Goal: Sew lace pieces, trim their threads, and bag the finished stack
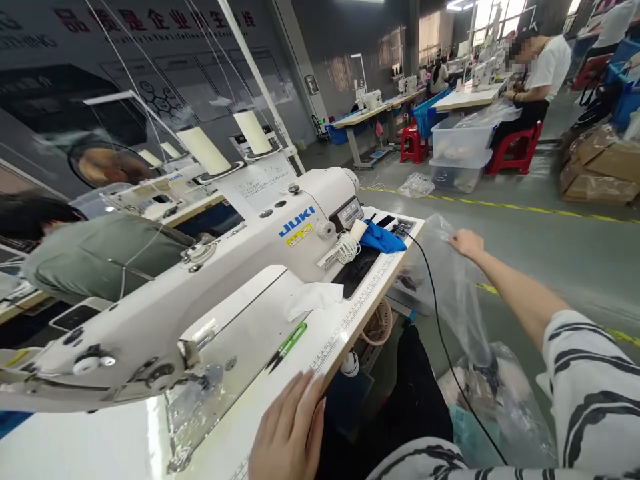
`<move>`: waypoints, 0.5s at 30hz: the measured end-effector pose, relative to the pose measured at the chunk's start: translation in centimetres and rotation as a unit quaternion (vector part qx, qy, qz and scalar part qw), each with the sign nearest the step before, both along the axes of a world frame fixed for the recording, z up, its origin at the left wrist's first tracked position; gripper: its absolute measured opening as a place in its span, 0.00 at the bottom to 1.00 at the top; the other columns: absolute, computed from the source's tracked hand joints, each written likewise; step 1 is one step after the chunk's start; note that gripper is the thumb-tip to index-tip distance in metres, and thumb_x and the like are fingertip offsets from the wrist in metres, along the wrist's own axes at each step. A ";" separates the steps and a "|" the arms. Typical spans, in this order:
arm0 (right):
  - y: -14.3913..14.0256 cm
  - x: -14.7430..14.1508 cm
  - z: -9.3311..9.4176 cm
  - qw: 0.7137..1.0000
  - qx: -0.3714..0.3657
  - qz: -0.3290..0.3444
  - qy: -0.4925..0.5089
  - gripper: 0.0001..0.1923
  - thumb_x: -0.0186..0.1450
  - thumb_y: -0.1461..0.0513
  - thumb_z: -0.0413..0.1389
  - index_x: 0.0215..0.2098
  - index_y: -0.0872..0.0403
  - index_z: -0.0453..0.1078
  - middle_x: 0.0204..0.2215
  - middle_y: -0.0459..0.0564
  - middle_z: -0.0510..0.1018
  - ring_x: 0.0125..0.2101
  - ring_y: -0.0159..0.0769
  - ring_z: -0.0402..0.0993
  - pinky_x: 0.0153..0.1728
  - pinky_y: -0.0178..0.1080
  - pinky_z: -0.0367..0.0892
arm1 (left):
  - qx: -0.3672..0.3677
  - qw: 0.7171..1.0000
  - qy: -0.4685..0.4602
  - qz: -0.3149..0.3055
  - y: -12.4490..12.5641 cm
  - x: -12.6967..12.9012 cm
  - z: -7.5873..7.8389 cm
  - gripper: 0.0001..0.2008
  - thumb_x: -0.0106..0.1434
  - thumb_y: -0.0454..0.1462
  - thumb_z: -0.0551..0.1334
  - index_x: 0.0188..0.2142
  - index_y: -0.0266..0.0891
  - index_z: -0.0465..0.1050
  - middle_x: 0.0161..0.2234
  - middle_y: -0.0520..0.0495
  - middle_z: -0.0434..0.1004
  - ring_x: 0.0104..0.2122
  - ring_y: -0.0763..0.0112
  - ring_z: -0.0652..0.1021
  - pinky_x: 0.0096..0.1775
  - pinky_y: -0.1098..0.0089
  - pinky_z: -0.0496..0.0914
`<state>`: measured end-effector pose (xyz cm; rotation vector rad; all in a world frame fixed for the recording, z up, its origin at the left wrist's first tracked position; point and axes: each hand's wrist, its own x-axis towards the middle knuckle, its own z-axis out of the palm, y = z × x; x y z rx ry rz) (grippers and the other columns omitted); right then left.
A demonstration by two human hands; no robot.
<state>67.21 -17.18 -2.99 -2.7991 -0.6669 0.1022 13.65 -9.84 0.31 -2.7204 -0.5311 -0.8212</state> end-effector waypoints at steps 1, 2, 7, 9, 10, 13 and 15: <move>-0.6 -0.2 -1.4 1.000 -0.013 0.006 0.020 0.15 0.69 0.56 0.55 0.49 0.56 0.69 0.46 0.53 0.74 0.43 0.38 0.74 0.44 0.46 0.72 | 0.028 0.999 0.022 0.014 0.4 0.3 0.2 0.31 0.65 0.36 0.61 0.65 0.44 0.56 0.56 0.43 0.73 0.56 0.56 0.73 0.53 0.60 0.67; -1.4 -0.4 -2.8 0.999 -0.023 0.012 0.038 0.15 0.69 0.56 0.55 0.49 0.56 0.69 0.47 0.53 0.74 0.44 0.38 0.73 0.45 0.46 0.72 | 0.048 0.998 0.046 0.023 0.8 0.6 0.2 0.32 0.65 0.38 0.60 0.67 0.42 0.53 0.59 0.41 0.70 0.58 0.53 0.70 0.55 0.58 0.65; -7.5 -2.8 -10.1 0.992 -0.055 0.039 0.108 0.16 0.69 0.55 0.54 0.51 0.56 0.68 0.49 0.54 0.73 0.46 0.40 0.72 0.47 0.49 0.70 | 0.084 0.986 0.144 0.030 1.7 1.2 -1.2 0.34 0.68 0.43 0.54 0.69 0.40 0.43 0.66 0.40 0.57 0.65 0.51 0.59 0.63 0.52 0.54; -11.2 -5.3 -13.4 0.986 -0.064 0.059 0.144 0.17 0.69 0.55 0.54 0.52 0.57 0.68 0.49 0.54 0.73 0.47 0.41 0.72 0.47 0.49 0.70 | 0.077 0.986 0.147 0.035 1.8 1.2 -1.4 0.33 0.69 0.40 0.53 0.69 0.40 0.42 0.66 0.39 0.55 0.66 0.51 0.57 0.64 0.51 0.51; -13.3 -7.0 -15.1 0.982 -0.066 0.072 0.164 0.17 0.69 0.55 0.54 0.52 0.56 0.68 0.49 0.54 0.73 0.47 0.40 0.72 0.47 0.48 0.70 | 0.072 0.986 0.145 0.036 1.8 1.3 -1.4 0.33 0.69 0.39 0.53 0.70 0.40 0.42 0.67 0.39 0.54 0.66 0.50 0.56 0.65 0.50 0.50; -20.4 -13.3 -20.1 0.967 -0.085 0.075 0.229 0.15 0.68 0.58 0.56 0.51 0.56 0.68 0.49 0.53 0.73 0.46 0.39 0.73 0.46 0.47 0.72 | 0.055 0.988 0.143 0.028 1.8 1.4 -1.3 0.33 0.68 0.38 0.54 0.69 0.39 0.42 0.68 0.37 0.52 0.67 0.49 0.54 0.65 0.48 0.49; -25.4 -17.8 -23.1 0.958 -0.104 0.032 0.265 0.11 0.67 0.59 0.58 0.46 0.55 0.70 0.46 0.51 0.75 0.44 0.38 0.74 0.43 0.43 0.73 | 0.040 0.989 0.144 0.023 1.7 1.5 -1.2 0.34 0.68 0.39 0.55 0.69 0.39 0.42 0.68 0.37 0.50 0.67 0.48 0.53 0.65 0.46 0.49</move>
